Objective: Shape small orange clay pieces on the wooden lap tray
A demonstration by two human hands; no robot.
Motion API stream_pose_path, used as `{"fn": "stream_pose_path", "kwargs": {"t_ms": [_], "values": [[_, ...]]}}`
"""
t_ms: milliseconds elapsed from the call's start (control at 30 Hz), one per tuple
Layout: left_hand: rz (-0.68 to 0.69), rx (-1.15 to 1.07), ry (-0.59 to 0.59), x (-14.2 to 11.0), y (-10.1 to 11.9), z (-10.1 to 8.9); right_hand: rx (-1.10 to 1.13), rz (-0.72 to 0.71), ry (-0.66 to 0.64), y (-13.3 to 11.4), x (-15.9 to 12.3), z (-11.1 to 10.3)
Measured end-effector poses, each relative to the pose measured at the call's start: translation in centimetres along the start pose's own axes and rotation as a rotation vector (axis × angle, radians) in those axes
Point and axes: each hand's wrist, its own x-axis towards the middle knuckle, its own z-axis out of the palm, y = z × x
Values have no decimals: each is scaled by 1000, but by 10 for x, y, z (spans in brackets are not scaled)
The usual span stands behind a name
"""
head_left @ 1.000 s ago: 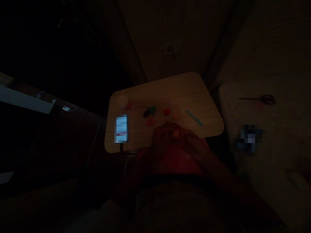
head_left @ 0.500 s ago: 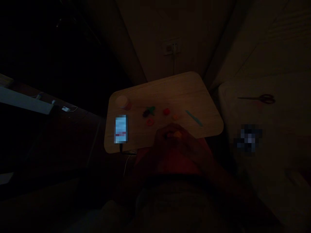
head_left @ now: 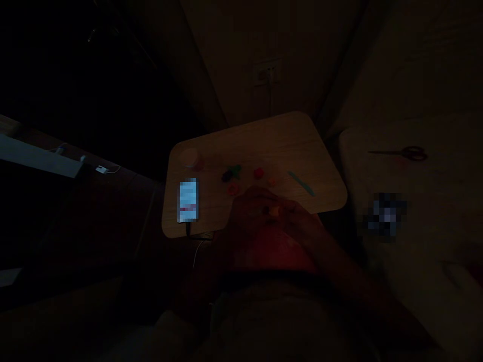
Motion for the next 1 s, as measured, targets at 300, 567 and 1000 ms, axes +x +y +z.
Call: {"fn": "stream_pose_path", "kwargs": {"t_ms": [300, 567, 1000], "values": [[89, -137, -28, 7, 2, 6, -55, 17, -57, 1, 4, -9], [155, -121, 13, 5, -4, 6, -72, -52, -9, 3, 4, -5], [215, 238, -54, 4, -15, -7, -318, -74, 99, -28, -6, 14]]}}
